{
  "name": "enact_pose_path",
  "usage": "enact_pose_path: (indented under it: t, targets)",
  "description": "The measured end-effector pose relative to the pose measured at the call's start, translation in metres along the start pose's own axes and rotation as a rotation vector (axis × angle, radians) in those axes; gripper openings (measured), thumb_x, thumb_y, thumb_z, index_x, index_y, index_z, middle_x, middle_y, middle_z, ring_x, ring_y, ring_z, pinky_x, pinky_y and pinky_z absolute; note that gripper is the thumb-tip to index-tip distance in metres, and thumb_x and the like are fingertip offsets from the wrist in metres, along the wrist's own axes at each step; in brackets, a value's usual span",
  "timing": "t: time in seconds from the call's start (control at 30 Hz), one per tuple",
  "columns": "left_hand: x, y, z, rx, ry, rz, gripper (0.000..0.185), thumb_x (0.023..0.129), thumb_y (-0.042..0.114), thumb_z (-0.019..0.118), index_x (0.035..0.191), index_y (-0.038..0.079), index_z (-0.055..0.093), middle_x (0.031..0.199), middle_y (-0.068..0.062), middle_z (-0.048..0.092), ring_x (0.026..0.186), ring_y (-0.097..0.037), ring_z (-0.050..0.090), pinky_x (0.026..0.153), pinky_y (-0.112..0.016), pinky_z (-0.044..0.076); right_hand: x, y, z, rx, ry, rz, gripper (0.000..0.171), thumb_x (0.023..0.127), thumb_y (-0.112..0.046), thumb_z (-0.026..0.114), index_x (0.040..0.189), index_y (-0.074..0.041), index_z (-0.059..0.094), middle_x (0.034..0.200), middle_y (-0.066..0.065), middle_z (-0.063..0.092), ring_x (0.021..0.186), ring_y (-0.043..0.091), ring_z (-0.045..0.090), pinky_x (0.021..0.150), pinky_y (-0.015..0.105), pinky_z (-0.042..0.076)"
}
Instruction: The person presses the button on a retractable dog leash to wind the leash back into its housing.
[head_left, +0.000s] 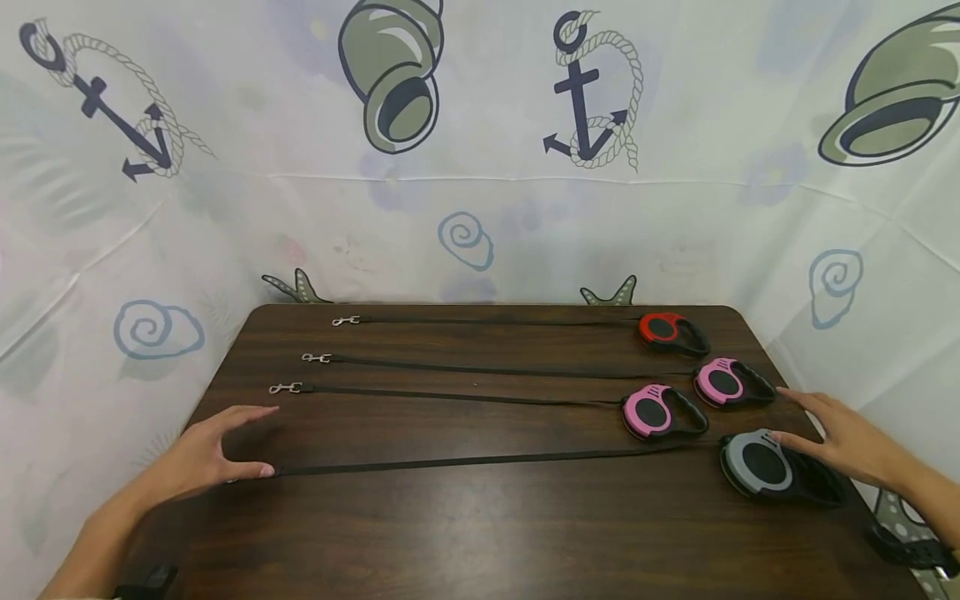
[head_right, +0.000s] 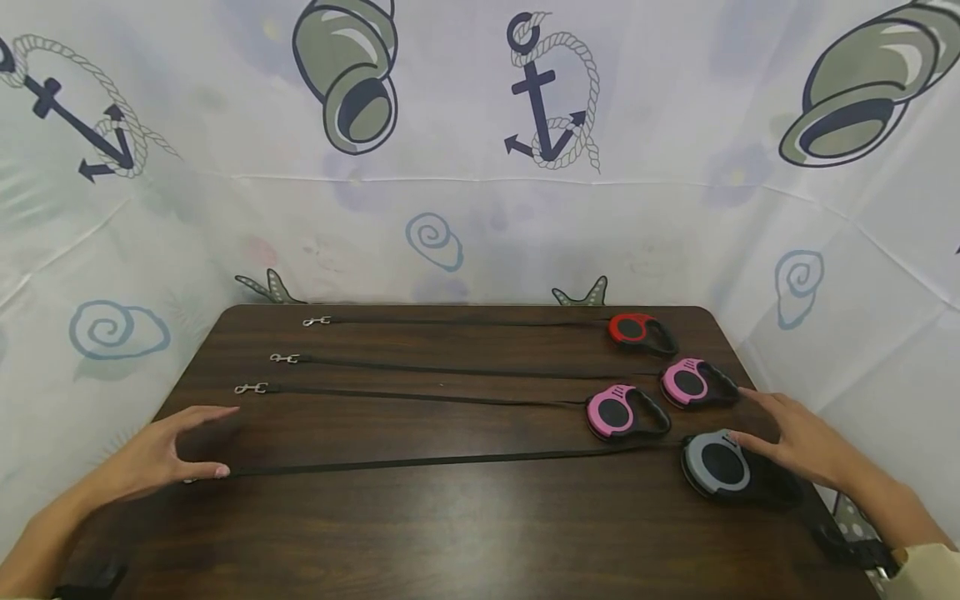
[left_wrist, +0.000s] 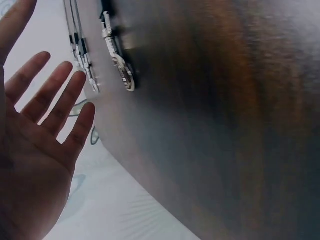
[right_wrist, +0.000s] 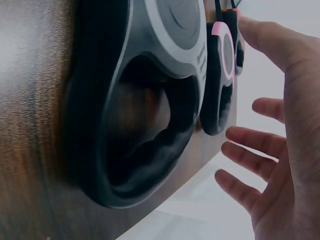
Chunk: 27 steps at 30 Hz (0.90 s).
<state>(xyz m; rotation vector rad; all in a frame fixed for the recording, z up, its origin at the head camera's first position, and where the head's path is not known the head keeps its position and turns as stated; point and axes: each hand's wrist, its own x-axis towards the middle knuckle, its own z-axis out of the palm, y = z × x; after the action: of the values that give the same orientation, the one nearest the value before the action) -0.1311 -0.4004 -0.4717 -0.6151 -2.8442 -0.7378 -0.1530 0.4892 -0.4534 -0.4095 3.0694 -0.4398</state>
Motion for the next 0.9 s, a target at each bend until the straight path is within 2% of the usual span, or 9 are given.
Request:
enact_pose_path:
  t: [0.1,0.2,0.27,0.4,0.5,0.63,0.7,0.77,0.9]
  targets:
    - [-0.006,-0.004,0.004,0.0,-0.007,0.003,0.083,0.065,0.038,0.102,0.137,0.012,0.069,0.129,-0.009,0.072,0.115,-0.023,0.067,0.095,-0.001,0.031,-0.005,0.002,0.003,0.022,0.025,-0.02,0.082,0.09,-0.037,0.085,0.147,0.009,0.05,0.132,0.035,0.061,0.117,0.055,0.059,0.089,0.059,0.05]
    - [-0.011,-0.007,0.007,-0.035,-0.015,0.031,0.081,0.064,0.035,0.103,0.133,0.009,0.07,0.125,-0.007,0.073,0.112,-0.006,0.066,0.095,0.0,0.033,-0.008,0.005,0.007,0.057,0.038,-0.024,0.081,0.087,-0.035,0.088,0.146,0.008,0.052,0.13,0.032,0.064,0.114,0.053,0.063,0.082,0.032,0.054]
    - [-0.014,-0.01,0.008,-0.051,-0.014,0.052,0.08,0.062,0.033,0.104,0.131,0.008,0.071,0.123,-0.007,0.073,0.11,0.0,0.064,0.095,0.0,0.035,-0.01,0.006,0.01,0.084,0.036,-0.024,0.08,0.086,-0.033,0.09,0.145,0.007,0.053,0.132,0.033,0.064,0.113,0.054,0.063,0.078,0.014,0.046]
    - [-0.016,-0.014,0.01,-0.039,-0.005,0.074,0.079,0.059,0.032,0.105,0.128,0.009,0.072,0.118,-0.004,0.073,0.105,-0.001,0.065,0.089,-0.006,0.044,-0.012,0.008,0.016,0.115,0.011,-0.02,0.08,0.085,-0.034,0.09,0.144,0.007,0.054,0.135,0.034,0.062,0.115,0.052,0.064,0.079,0.002,0.036]
    - [-0.016,-0.016,0.012,-0.02,-0.008,0.081,0.077,0.059,0.032,0.105,0.126,0.01,0.074,0.116,-0.001,0.073,0.101,-0.005,0.066,0.084,-0.016,0.052,-0.012,0.01,0.018,0.12,-0.001,-0.026,0.077,0.085,-0.034,0.09,0.142,0.006,0.057,0.136,0.033,0.063,0.114,0.023,0.07,0.081,0.002,0.036]
    - [-0.017,-0.017,0.015,-0.009,-0.006,0.106,0.071,0.06,0.03,0.104,0.122,0.011,0.075,0.113,0.002,0.073,0.094,-0.007,0.066,0.078,-0.025,0.055,-0.012,0.014,0.021,0.142,-0.002,-0.021,0.073,0.085,-0.032,0.09,0.14,0.006,0.059,0.133,0.03,0.066,0.11,-0.011,0.056,0.082,0.0,0.035]
    - [-0.017,-0.018,0.017,-0.012,0.003,0.126,0.067,0.061,0.028,0.104,0.119,0.013,0.076,0.111,0.004,0.073,0.091,-0.007,0.066,0.076,-0.024,0.054,-0.012,0.014,0.022,0.148,-0.009,-0.007,0.072,0.086,-0.032,0.09,0.139,0.006,0.06,0.132,0.031,0.066,0.11,-0.004,0.062,0.082,0.001,0.036]
    - [-0.017,-0.019,0.018,-0.016,0.014,0.146,0.063,0.06,0.026,0.104,0.116,0.014,0.077,0.108,0.006,0.073,0.088,-0.006,0.065,0.075,-0.02,0.052,-0.012,0.015,0.023,0.15,-0.027,0.012,0.071,0.086,-0.033,0.089,0.139,0.006,0.06,0.132,0.031,0.066,0.111,0.016,0.069,0.081,0.004,0.039]
    - [-0.016,-0.02,0.02,-0.025,0.027,0.168,0.059,0.059,0.023,0.104,0.111,0.016,0.078,0.102,0.008,0.072,0.085,-0.005,0.063,0.075,-0.015,0.046,-0.011,0.015,0.024,0.142,-0.077,0.042,0.07,0.088,-0.034,0.087,0.139,0.006,0.06,0.133,0.032,0.065,0.115,0.049,0.064,0.08,0.016,0.046]
